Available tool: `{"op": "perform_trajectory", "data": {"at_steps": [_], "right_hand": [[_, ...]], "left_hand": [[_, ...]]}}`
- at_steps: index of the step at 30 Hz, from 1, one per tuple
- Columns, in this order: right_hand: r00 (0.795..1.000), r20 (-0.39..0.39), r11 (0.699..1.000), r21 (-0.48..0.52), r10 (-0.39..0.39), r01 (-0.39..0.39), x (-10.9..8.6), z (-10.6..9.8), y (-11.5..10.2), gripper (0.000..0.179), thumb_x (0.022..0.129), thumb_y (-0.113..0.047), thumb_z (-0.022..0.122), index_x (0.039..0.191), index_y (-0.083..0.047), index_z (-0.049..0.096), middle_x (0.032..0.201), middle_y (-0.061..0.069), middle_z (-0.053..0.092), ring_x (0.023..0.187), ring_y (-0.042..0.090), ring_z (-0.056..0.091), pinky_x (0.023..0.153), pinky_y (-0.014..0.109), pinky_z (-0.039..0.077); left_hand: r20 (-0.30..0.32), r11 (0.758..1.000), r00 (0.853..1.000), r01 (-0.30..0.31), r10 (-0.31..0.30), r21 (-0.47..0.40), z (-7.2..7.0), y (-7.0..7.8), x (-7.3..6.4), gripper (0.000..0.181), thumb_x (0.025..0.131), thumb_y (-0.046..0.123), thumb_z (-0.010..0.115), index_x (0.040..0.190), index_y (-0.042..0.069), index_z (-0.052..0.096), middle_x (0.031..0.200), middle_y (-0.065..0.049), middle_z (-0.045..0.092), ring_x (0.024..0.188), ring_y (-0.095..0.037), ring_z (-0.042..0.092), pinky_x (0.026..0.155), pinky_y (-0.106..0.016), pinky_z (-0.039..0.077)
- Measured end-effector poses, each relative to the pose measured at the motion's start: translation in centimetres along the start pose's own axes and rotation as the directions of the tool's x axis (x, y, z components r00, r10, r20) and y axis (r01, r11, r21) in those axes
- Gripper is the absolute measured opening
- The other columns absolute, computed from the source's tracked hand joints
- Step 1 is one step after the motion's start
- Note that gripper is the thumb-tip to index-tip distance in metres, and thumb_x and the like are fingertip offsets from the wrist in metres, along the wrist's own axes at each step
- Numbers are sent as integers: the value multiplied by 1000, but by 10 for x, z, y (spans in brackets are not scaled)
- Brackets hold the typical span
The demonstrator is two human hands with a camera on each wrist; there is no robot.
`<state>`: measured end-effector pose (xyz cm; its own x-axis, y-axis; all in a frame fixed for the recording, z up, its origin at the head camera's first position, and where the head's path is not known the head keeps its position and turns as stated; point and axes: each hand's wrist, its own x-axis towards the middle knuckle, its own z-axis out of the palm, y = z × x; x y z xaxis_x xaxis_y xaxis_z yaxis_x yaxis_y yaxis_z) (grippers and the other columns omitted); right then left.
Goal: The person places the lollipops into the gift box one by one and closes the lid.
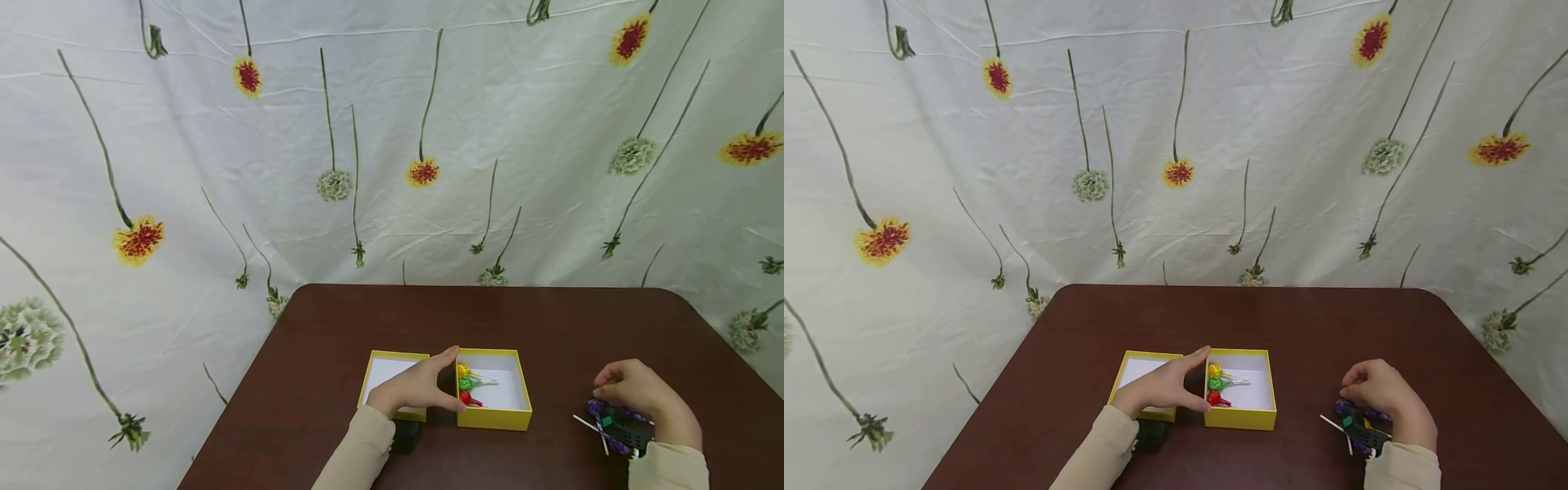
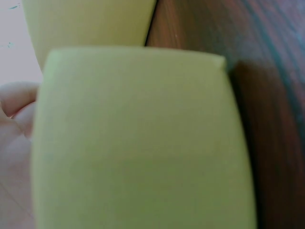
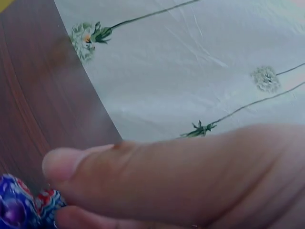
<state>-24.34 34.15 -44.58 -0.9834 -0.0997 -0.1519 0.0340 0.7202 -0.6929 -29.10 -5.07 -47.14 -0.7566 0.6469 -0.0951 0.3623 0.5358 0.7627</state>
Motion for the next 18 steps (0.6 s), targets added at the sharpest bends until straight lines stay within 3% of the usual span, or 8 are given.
{"op": "perform_trajectory", "data": {"at_steps": [6, 13, 18], "right_hand": [[1000, 5, 1000, -14, -7, 7, -2, 0, 5, 7, 84, -2, 71, 86, 5, 69, 80, 3, 70, 73, 15, 63, 63, 30, 53], [998, 59, 999, 4, -34, 34, 3, 3, 7, 14, 83, 0, 75, 91, 10, 69, 90, 9, 71, 76, 14, 61, 64, 28, 53], [995, 91, 999, 25, -37, 35, 4, 5, 7, 14, 83, 1, 74, 90, 11, 67, 87, 4, 66, 73, 14, 58, 62, 27, 51]], "left_hand": [[3, 1000, 1000, 13, -13, -7, 0, 0, -1, 105, 81, 43, 81, 162, 15, 20, 168, 3, 19, 155, -20, 21, 123, -48, 26], [2, 1000, 1000, 9, -9, 0, 0, 0, 0, 105, 81, 43, 81, 162, 15, 19, 168, 2, 19, 155, -21, 21, 123, -49, 26], [1, 1000, 1000, 0, 0, 5, 0, -1, 0, 105, 81, 42, 80, 162, 15, 19, 168, 1, 19, 155, -21, 22, 123, -48, 26]]}}
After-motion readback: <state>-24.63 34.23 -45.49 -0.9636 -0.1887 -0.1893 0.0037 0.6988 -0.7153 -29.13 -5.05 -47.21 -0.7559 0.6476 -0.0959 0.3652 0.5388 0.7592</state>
